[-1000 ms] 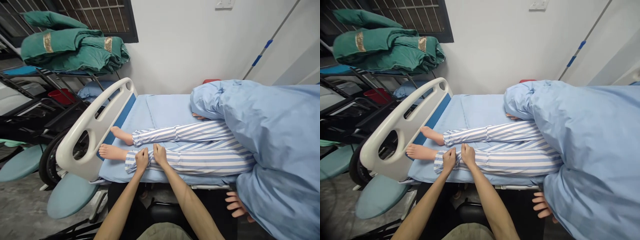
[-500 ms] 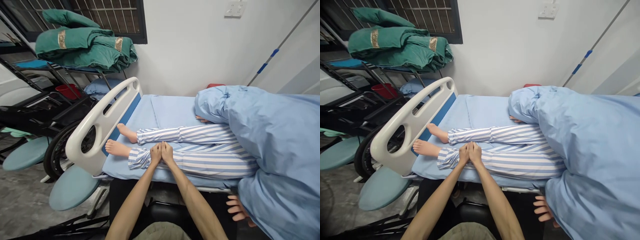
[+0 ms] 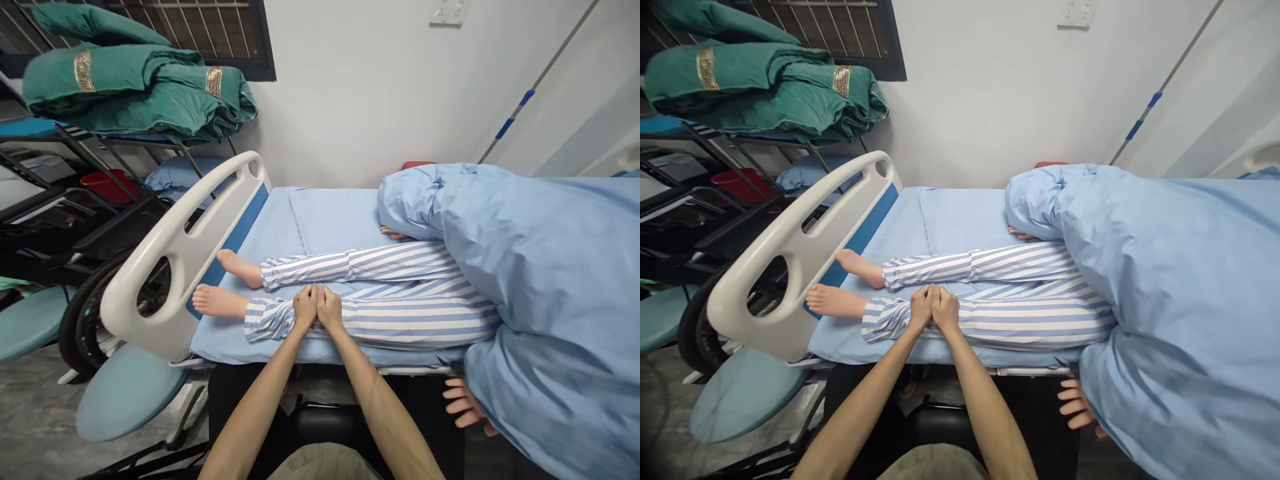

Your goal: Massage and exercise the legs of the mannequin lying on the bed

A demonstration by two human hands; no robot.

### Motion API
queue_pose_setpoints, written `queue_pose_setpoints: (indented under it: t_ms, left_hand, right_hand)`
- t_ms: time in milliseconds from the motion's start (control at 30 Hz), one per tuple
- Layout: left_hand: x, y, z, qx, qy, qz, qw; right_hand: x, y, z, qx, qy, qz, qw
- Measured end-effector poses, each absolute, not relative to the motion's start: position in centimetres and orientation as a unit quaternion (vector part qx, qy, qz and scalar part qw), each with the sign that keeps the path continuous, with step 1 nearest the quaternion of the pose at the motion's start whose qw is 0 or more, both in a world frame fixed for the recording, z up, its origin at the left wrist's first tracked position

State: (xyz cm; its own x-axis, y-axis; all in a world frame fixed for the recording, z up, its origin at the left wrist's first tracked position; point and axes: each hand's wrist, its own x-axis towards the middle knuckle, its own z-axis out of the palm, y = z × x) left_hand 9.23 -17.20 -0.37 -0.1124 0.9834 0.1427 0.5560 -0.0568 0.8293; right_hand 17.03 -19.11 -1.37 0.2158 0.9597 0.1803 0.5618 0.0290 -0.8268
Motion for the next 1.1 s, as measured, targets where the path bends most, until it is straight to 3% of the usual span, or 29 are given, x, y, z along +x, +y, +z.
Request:
queue_pose_setpoints:
  t_ms: [133, 233, 567, 767, 1100]
  left_hand:
    - [10.8, -17.3, -0.2, 0.586, 0.602, 0.451, 0.3]
    - [11.3, -17.3, -0.7, 0.581, 0.607, 0.454, 0.296]
    - [11.4, -17.4, -1.2, 0.617, 0.624, 0.397, 0.27]
    - [11.6, -17.7, -0.7, 0.623, 0.626, 0.398, 0.249]
    - [15.0, -18.2, 0.2, 0.606, 0.588, 0.439, 0.308]
  right_hand:
    - [17.5, -19.0, -1.3, -0.619, -0.53, 0.265, 0.516]
    - [17.5, -18.9, -1.4, -0.618, -0.512, 0.27, 0.533]
    - [19.8, -19.2, 0.1, -0.637, -0.599, 0.2, 0.441]
    - [20.9, -19.4, -1.8, -0.679, -0.575, 0.171, 0.422]
    - [21.5, -19.2, -1.6, -0.642, -0.462, 0.265, 0.551]
